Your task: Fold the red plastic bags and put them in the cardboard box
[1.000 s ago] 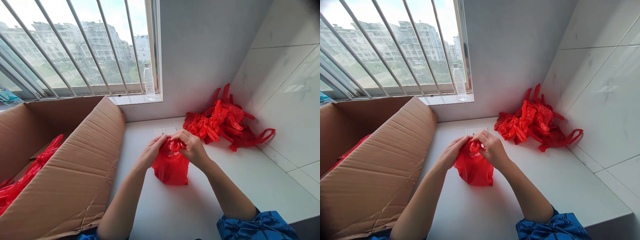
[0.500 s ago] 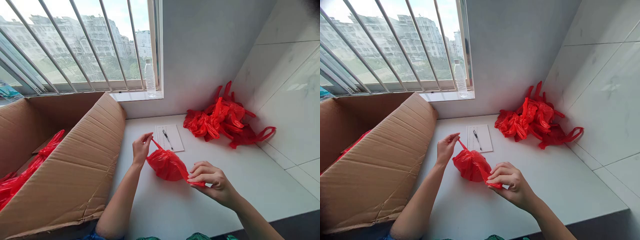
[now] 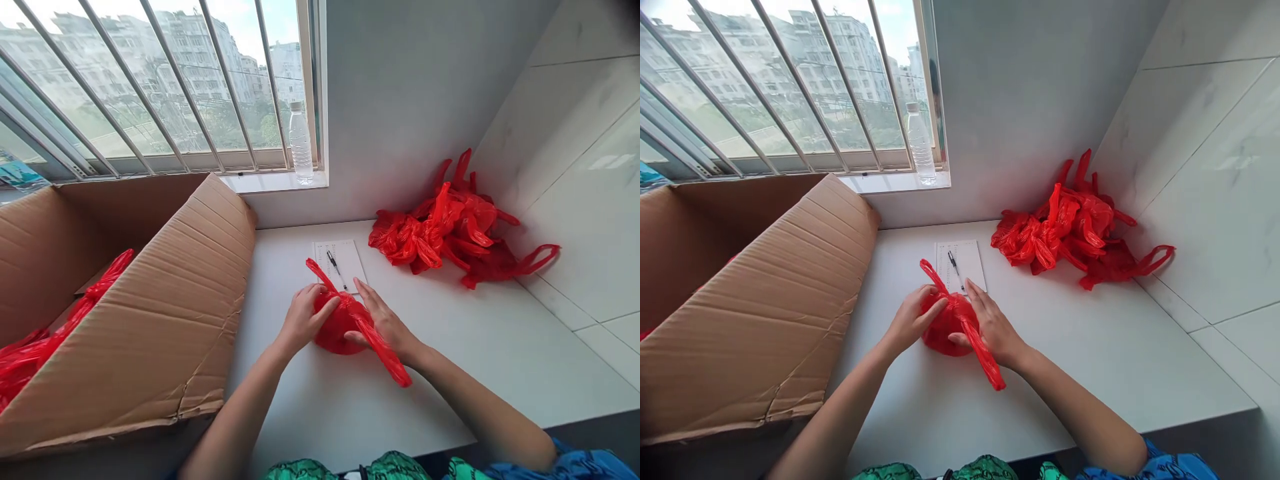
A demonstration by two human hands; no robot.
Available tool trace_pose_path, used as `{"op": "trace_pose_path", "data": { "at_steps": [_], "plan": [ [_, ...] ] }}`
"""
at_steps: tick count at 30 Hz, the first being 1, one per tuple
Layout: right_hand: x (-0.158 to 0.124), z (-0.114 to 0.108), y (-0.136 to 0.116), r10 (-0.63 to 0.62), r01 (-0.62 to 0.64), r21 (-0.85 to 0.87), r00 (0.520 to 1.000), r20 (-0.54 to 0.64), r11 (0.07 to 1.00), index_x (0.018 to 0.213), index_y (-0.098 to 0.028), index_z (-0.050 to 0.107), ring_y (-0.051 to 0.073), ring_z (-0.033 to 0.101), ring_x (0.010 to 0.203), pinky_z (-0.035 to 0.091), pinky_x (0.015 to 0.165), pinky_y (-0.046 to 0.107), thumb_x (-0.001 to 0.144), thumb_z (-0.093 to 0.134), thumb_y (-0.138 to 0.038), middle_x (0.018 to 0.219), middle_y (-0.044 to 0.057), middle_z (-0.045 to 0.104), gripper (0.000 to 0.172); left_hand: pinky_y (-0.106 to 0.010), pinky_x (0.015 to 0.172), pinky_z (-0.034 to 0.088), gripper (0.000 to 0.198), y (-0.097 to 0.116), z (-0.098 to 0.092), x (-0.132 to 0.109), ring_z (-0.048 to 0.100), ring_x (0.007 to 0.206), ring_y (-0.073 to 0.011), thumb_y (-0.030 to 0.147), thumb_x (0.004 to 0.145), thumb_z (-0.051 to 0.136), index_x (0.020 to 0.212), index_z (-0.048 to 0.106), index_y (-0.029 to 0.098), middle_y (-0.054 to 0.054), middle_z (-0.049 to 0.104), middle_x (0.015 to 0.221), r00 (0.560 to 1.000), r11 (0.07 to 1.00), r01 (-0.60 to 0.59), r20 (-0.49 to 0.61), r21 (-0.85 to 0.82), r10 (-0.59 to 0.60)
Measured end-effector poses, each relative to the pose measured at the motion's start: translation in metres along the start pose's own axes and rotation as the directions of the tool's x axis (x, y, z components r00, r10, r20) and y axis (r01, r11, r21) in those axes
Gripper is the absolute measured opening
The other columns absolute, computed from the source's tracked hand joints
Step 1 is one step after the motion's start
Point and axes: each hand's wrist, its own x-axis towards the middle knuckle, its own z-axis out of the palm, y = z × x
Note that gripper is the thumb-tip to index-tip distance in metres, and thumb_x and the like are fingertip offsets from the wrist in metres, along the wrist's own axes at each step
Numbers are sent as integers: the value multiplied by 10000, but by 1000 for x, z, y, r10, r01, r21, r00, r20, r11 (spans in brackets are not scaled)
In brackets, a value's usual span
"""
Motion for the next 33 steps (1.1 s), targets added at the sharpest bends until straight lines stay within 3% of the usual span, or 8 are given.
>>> {"op": "trace_pose_path", "data": {
  "at_steps": [3, 5, 8, 12, 16, 22, 28, 33],
  "plan": [
    [18, 20, 2, -111, 106, -82, 992, -62, 991, 1569, -264, -7, 275, 331, 1434, 394, 1127, 485, 914, 564, -494, 1562, 143, 320, 898, -447, 1034, 417, 200, 1, 10, -9, 619, 1043, -229, 320, 953, 485, 1073, 602, 211, -68, 683, 1073, 982, 980, -183, -29, 75, 185],
    [19, 32, 7, -178, 169, -156, 983, -42, 973, 1571, -234, 21, 272, 351, 1424, 398, 1126, 479, 930, 545, -474, 1544, 153, 357, 862, -467, 1040, 417, 196, -7, 14, -20, 623, 1024, -231, 257, 936, 481, 1095, 578, 196, -79, 680, 1045, 972, 965, -225, -44, 133, 233],
    [9, 49, 15, -258, 251, -278, 966, 11, 927, 1566, -158, 97, 276, 297, 1449, 339, 1163, 497, 943, 522, -450, 1547, 160, 354, 810, -504, 1084, 382, 313, -19, 21, -35, 568, 1144, -264, 213, 896, 500, 1204, 527, 165, -120, 630, 1174, 968, 931, -237, -7, 276, 249],
    [2, 62, 20, -279, 280, -401, 958, 63, 872, 1535, -87, 226, 285, 256, 1464, 283, 1189, 513, 943, 496, -476, 1551, 155, 352, 759, -532, 1192, 220, 477, -27, 32, -41, 364, 1392, -280, 175, 911, 463, 1388, 437, 181, -119, 426, 1479, 967, 850, -254, 117, 461, 226],
    [5, 62, 19, -251, 267, -430, 963, 96, 862, 1522, -84, 272, 280, 282, 1454, 295, 1184, 501, 941, 483, -485, 1550, 143, 358, 736, -492, 1206, 230, 444, -34, 39, -41, 360, 1407, -259, 197, 949, 420, 1390, 459, 159, -111, 445, 1478, 967, 810, -251, 166, 530, 192],
    [4, 64, 18, -246, 255, -426, 966, 78, 868, 1518, -88, 282, 275, 281, 1455, 273, 1195, 495, 942, 495, -422, 1558, 136, 347, 699, -490, 1198, 256, 459, -40, 44, -44, 346, 1417, -267, 211, 953, 427, 1406, 446, 141, -122, 432, 1493, 968, 802, -251, 138, 542, 210],
    [7, 56, 21, -218, 219, -199, 976, 28, 955, 1472, -140, 361, 271, 352, 1418, 316, 1166, 506, 916, 565, -425, 1519, 149, 405, 658, -506, 1144, 340, 349, -41, 37, -38, 464, 1318, -265, 233, 945, 463, 1278, 554, 186, -112, 523, 1408, 977, 921, -212, 84, 325, 195],
    [7, 24, 13, -59, 61, 250, 998, -16, 966, 1029, -219, 665, 235, 636, 1055, 493, 974, 423, 881, 625, -419, 1068, 70, 698, 252, -460, 1057, 444, 257, -17, 18, -44, 556, 1224, -248, 276, 977, 443, 1114, 651, 220, -91, 645, 1249, 987, 987, -158, 2, -33, 158]
  ]
}}
